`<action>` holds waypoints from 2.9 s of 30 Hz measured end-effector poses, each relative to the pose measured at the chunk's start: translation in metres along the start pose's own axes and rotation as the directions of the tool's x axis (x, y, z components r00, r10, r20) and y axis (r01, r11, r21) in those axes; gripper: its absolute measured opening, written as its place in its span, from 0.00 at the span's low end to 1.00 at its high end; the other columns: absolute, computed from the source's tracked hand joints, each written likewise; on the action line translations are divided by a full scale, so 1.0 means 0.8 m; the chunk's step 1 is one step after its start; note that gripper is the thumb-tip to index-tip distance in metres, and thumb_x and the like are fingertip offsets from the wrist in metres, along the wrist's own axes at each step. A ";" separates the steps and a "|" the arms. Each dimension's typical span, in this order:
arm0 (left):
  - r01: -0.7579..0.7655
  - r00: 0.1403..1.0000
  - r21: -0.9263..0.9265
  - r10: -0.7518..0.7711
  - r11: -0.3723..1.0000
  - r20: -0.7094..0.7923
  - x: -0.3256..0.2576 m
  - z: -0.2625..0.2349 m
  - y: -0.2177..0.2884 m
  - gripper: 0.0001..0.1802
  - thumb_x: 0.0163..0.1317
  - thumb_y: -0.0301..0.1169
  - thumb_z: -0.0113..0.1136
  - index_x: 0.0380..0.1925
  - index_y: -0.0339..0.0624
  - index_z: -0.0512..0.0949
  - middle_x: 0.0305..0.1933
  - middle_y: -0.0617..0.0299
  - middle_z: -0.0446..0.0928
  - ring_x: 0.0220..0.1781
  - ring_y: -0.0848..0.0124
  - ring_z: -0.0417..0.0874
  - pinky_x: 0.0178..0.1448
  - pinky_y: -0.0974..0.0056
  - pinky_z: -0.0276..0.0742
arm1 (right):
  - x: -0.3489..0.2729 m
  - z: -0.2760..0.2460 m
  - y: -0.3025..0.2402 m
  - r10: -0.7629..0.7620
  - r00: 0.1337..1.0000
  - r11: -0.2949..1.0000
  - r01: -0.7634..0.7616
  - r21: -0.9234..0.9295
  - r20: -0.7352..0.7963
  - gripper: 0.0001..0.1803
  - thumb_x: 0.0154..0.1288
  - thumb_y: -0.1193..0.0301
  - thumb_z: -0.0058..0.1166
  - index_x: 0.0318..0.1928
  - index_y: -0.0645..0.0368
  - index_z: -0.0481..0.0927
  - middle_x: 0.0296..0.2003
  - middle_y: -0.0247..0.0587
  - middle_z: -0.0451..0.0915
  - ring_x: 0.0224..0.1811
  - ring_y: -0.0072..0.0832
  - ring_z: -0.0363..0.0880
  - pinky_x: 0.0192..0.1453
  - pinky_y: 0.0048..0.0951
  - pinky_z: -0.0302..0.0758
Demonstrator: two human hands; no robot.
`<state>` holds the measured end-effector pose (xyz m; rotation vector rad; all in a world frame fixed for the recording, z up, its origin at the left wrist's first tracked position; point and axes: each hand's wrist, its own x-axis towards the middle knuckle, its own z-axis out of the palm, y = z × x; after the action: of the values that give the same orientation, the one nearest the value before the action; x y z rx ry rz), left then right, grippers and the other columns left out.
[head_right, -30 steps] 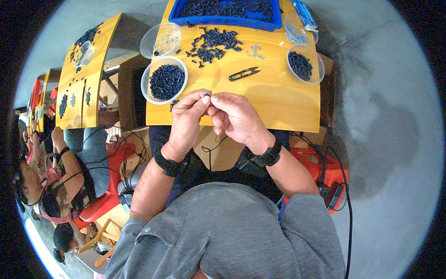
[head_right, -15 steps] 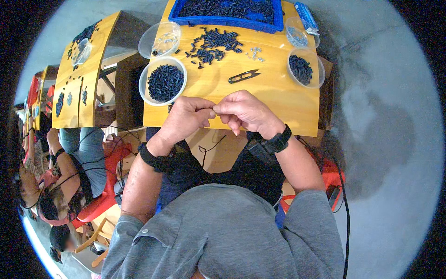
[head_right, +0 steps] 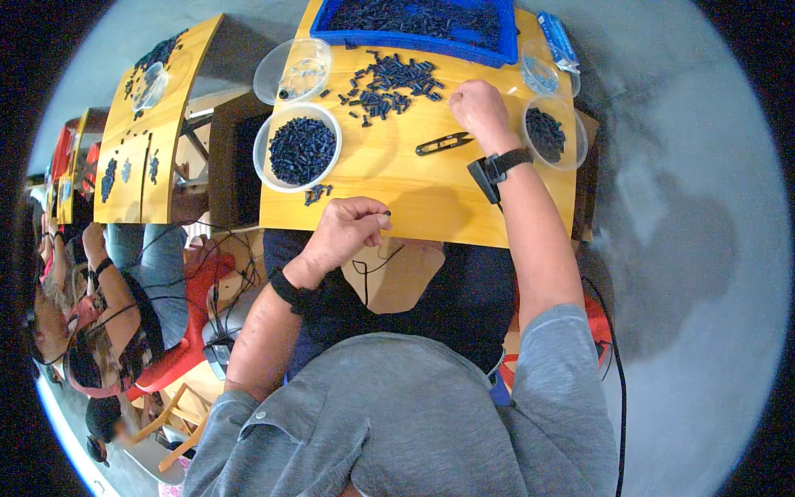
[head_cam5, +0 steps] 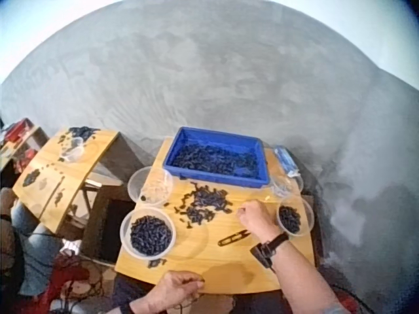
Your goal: Assembling small blue plastic components by inserting small black and yellow pieces at a workbench.
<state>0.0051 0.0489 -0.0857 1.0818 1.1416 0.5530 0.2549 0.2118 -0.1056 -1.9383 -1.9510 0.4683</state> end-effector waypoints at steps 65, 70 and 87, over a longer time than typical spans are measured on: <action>-0.253 0.958 -0.350 0.182 0.902 -0.224 -0.023 0.009 0.048 0.07 0.63 0.26 0.56 0.37 0.34 0.78 0.34 0.59 0.81 0.30 0.75 0.80 0.36 0.71 0.76 | -0.105 -0.064 -0.090 -0.154 0.950 0.013 -0.271 0.962 0.270 0.07 0.65 0.74 0.51 0.42 0.63 0.75 0.32 0.38 0.78 0.27 0.23 0.79 0.32 0.25 0.81; -0.277 0.952 -0.335 0.211 0.900 -0.221 -0.040 0.018 0.063 0.07 0.63 0.26 0.55 0.38 0.34 0.78 0.34 0.59 0.81 0.30 0.75 0.80 0.37 0.71 0.76 | -0.132 -0.065 -0.097 -0.170 0.952 -0.083 -0.272 0.959 0.256 0.06 0.64 0.74 0.52 0.39 0.63 0.77 0.30 0.35 0.78 0.25 0.22 0.78 0.29 0.23 0.78; -0.384 0.920 -0.285 0.336 0.878 -0.202 -0.071 0.030 0.068 0.07 0.62 0.24 0.56 0.39 0.35 0.79 0.35 0.59 0.81 0.31 0.75 0.80 0.36 0.72 0.76 | -0.215 -0.095 -0.147 -0.307 0.951 0.427 0.097 0.899 0.044 0.06 0.65 0.78 0.49 0.39 0.66 0.78 0.24 0.31 0.75 0.22 0.14 0.72 0.26 0.17 0.71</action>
<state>0.0148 0.0157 -0.0112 0.9834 0.9335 1.0920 0.1868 0.0380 0.0144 -0.9451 -1.4596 1.3466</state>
